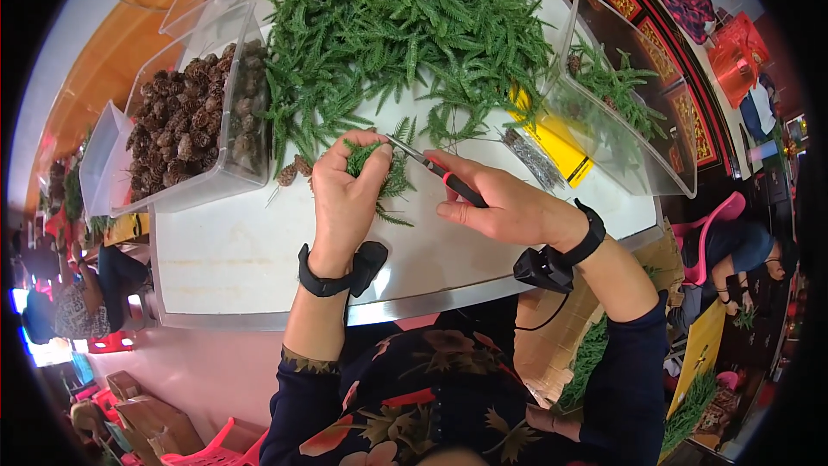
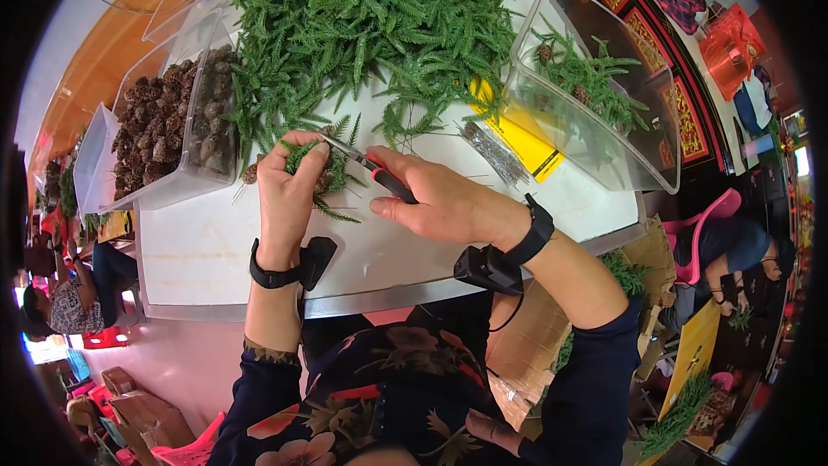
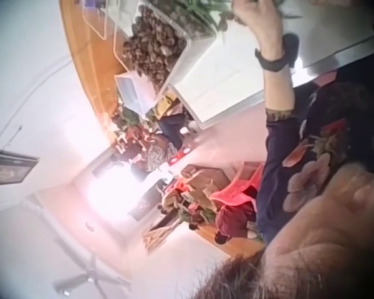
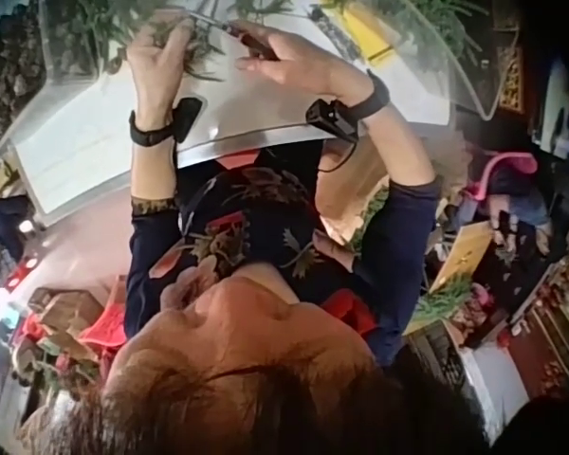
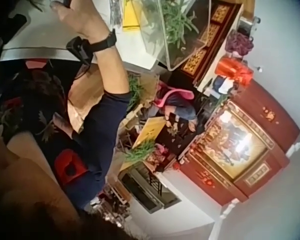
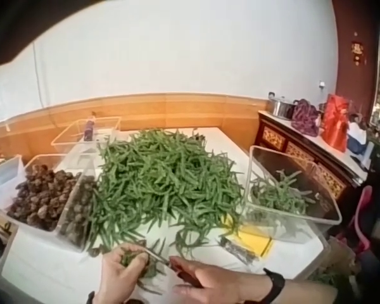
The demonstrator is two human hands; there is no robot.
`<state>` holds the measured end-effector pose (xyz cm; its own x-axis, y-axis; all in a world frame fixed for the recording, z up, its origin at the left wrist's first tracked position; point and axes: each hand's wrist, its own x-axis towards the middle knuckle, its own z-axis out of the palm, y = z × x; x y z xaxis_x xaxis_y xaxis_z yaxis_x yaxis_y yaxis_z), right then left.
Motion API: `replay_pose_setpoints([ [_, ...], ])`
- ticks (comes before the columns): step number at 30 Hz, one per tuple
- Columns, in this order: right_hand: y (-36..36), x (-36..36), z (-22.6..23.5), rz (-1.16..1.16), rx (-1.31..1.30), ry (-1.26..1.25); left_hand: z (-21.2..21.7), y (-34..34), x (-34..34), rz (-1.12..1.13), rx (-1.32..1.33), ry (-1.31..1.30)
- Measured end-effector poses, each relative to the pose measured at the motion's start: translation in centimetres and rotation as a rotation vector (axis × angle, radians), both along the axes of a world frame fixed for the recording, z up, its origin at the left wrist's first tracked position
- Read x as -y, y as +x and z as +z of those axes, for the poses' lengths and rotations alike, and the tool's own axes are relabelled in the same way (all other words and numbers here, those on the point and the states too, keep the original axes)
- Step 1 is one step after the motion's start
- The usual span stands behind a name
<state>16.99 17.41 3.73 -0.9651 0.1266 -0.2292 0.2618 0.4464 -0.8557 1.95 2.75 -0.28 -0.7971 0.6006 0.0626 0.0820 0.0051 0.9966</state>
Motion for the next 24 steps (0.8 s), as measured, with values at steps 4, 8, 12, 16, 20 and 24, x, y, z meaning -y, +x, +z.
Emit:
replay_pose_setpoints([
  [4, 0.2, 0.0, -1.1, -0.017, -0.064, 0.056, 0.1, 0.1, -0.2, -0.016, 0.016, -0.040],
  [8, 0.1, 0.2, -0.3, -0.038, -0.022, 0.081, 0.3, 0.1, -0.3, -0.064, 0.109, 0.008],
  [12, 0.0, 0.8, 1.2, -0.061, 0.037, 0.107, -0.1, -0.1, -0.1, -0.119, 0.239, 0.045],
  [16, 0.1, 1.1, 1.0, -0.098, 0.027, 0.174, 0.2, 0.2, -0.4, -0.101, 0.319, 0.122],
  [20, 0.3, 1.9, 0.9, -0.116, 0.017, 0.260, -0.2, -0.2, -0.1, -0.101, 0.220, 0.049],
  [24, 0.2, 2.1, 0.6, -0.117, -0.021, 0.269, -0.2, -0.1, -0.1, -0.023, 0.194, -0.005],
])
